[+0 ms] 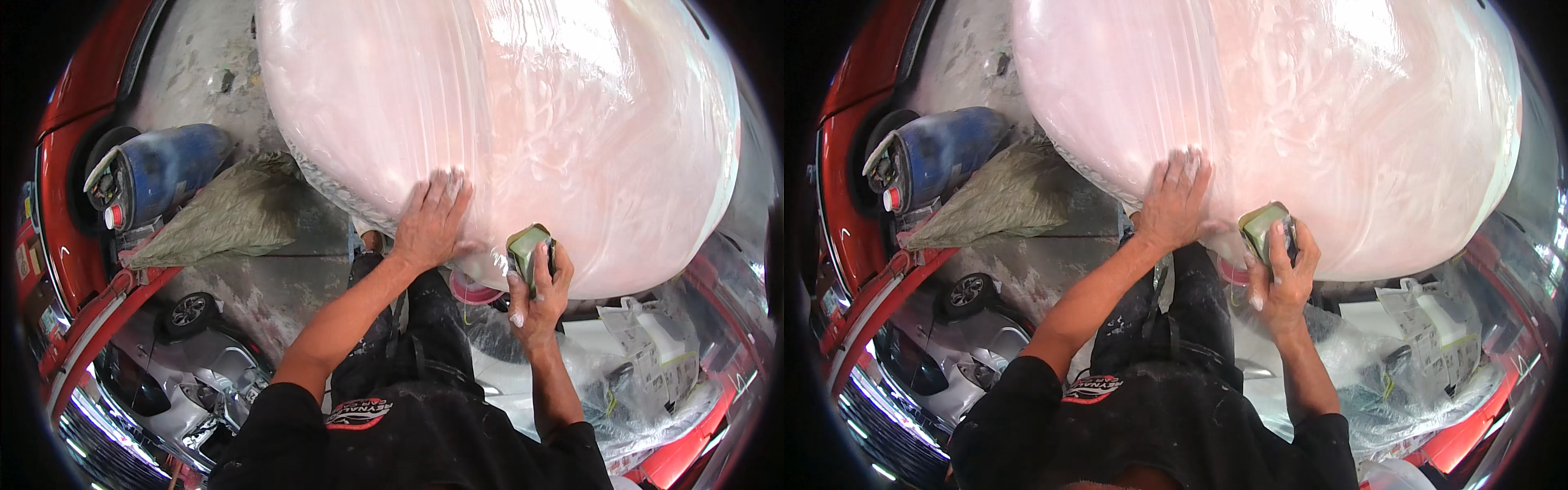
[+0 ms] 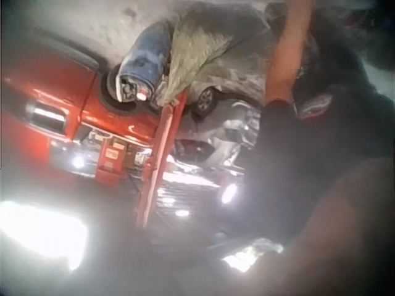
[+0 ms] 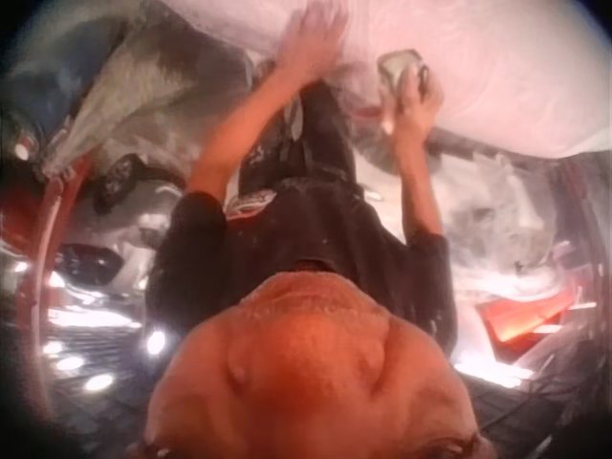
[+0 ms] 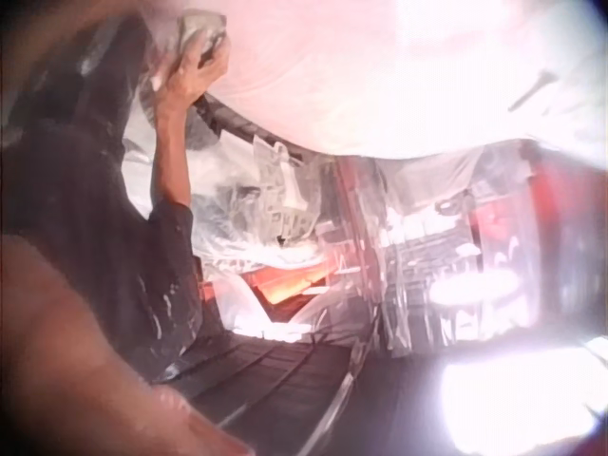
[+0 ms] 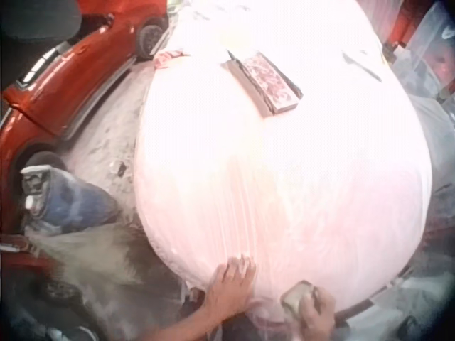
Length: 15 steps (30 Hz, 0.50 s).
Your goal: The person sands a large, curved, light-pink car part using a sanding block. They work methodically across the surface, using one hand to sand and the other to feel for smoothness.
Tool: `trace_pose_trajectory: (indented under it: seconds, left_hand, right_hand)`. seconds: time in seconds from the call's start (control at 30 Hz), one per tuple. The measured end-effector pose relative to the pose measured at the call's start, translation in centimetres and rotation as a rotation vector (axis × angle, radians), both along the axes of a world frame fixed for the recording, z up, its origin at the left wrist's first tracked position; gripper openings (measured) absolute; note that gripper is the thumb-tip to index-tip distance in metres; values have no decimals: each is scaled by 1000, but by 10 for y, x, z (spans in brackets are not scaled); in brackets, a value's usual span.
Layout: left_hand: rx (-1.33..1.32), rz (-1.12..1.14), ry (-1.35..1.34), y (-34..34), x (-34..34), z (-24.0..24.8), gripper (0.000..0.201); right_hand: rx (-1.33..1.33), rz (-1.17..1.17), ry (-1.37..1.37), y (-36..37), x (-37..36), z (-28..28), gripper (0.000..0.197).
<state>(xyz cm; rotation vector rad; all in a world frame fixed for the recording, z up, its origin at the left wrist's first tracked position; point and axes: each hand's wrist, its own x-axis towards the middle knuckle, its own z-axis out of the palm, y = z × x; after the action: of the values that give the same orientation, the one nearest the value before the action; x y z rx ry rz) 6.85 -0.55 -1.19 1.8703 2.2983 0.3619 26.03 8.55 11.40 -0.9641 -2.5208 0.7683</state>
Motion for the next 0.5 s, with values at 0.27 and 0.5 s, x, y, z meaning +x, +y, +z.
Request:
trace_pose_trajectory:
  seconds: [0.27,0.5]
  left_hand:
    - [153,75,117,87,-116,24,121]
    - [221,286,152,223,-270,55,105]
  right_hand:
    - [-10,-76,15,-12,10,-1,70]
    - [8,-146,-19,-35,8,4,66]
